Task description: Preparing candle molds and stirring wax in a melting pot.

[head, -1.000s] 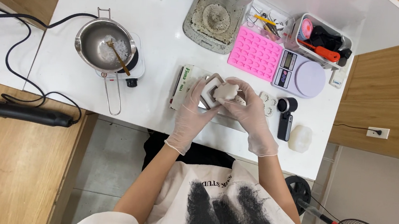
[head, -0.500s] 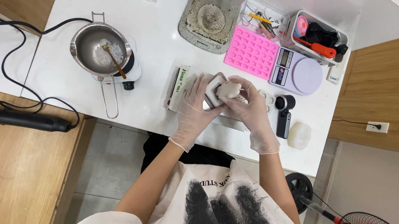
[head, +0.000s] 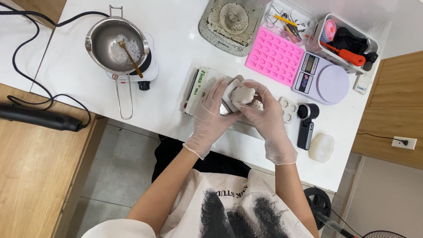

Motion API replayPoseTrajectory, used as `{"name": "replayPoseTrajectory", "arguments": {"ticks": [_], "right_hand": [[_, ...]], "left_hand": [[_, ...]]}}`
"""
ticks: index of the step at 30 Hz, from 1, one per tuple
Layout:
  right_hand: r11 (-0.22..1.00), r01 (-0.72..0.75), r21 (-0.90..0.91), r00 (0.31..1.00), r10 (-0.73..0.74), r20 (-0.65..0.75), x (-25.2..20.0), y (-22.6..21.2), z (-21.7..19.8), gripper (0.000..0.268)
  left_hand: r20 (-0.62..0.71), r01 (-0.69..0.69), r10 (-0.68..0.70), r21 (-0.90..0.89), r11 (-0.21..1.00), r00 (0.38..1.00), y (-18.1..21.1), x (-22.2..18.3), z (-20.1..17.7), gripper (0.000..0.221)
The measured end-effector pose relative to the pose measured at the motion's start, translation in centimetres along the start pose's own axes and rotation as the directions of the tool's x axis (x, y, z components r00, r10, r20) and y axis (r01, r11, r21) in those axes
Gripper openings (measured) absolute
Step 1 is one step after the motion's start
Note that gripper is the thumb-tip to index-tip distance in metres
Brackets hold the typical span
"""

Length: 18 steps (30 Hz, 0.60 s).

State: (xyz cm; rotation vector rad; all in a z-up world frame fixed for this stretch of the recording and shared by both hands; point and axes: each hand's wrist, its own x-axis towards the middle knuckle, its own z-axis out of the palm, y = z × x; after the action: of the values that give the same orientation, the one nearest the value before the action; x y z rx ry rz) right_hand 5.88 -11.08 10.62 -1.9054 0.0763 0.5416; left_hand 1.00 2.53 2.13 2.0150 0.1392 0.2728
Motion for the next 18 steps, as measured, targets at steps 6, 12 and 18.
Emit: {"name": "replayPoseTrajectory", "arguments": {"ticks": [6, 12, 18], "right_hand": [[0.980, 0.156, -0.125, 0.988, -0.156, 0.012, 0.9, 1.8, -0.2, 0.052], [0.990, 0.098, -0.106, 0.995, -0.101, -0.022, 0.3, 0.8, -0.4, 0.052], [0.980, 0.156, -0.122, 0.988, -0.156, 0.008, 0.6, 1.1, 0.0, 0.053]], "left_hand": [[-0.010, -0.029, 0.029, -0.002, 1.000, 1.000, -0.7, -0.2, 0.3, 0.091], [-0.069, -0.095, 0.096, 0.018, 0.995, 0.993, -2.2, -0.7, 1.5, 0.092], [-0.050, -0.071, 0.073, 0.054, 0.996, 0.996, -2.4, -0.6, 1.6, 0.094]]}}
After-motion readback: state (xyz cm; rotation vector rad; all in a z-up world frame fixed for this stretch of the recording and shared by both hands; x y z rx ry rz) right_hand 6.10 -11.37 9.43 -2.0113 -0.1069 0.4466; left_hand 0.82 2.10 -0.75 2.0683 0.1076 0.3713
